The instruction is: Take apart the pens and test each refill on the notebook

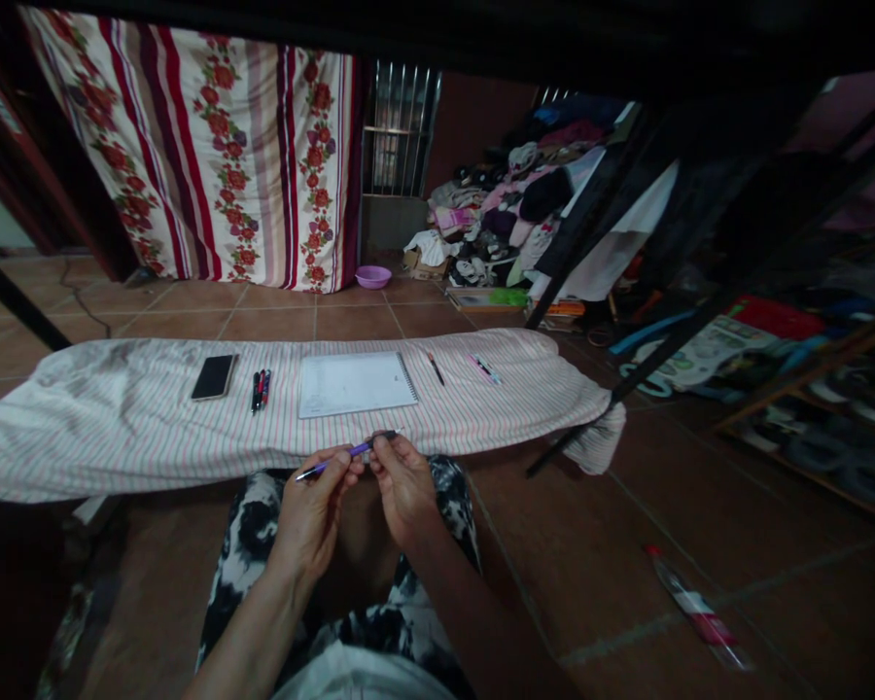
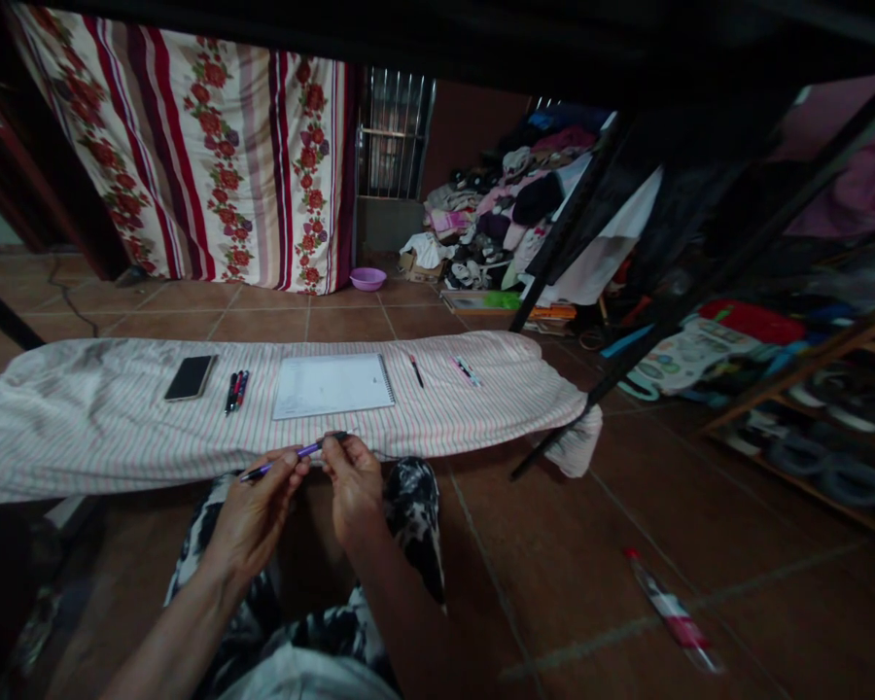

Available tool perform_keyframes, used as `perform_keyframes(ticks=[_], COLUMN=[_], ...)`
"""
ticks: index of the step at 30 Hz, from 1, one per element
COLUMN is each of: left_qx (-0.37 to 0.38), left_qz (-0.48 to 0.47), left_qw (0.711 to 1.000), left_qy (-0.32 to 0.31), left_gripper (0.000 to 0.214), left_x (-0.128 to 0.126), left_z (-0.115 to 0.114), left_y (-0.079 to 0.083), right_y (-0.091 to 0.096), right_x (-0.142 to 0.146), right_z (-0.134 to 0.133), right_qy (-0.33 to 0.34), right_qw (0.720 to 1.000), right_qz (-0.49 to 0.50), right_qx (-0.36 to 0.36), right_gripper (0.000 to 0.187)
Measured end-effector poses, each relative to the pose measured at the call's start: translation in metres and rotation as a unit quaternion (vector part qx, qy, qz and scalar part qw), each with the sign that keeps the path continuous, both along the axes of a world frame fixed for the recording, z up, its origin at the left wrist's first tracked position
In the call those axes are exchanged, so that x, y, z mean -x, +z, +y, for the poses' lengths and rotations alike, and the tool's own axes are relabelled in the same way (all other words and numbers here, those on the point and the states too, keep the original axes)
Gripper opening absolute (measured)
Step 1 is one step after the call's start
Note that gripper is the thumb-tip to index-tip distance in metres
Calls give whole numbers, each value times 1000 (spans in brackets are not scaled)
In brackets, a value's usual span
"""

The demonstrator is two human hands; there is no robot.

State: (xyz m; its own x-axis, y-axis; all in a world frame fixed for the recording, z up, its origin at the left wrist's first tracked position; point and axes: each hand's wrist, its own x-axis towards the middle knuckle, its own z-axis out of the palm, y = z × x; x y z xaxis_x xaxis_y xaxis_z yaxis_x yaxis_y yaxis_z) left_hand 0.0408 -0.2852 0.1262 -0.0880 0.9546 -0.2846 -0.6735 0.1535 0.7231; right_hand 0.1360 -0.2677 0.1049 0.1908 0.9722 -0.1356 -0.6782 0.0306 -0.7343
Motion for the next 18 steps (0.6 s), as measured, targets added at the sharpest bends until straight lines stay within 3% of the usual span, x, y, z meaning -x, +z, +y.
perform_keyframes(ticks=[7,18], left_qx=[4,3], left_qz=[-15,-21], left_qw=[1000,1000], left_qy=[16,11], left_gripper=[7,10], left_x=[2,2], left_z=[3,1], left_y=[-2,-3], right_y=[4,1], right_x=[-2,0], right_z=[-3,-3], right_qy=[56,40], right_qw=[998,999], right_qz=[27,19], right_qx=[-11,-13], right_gripper=[27,19])
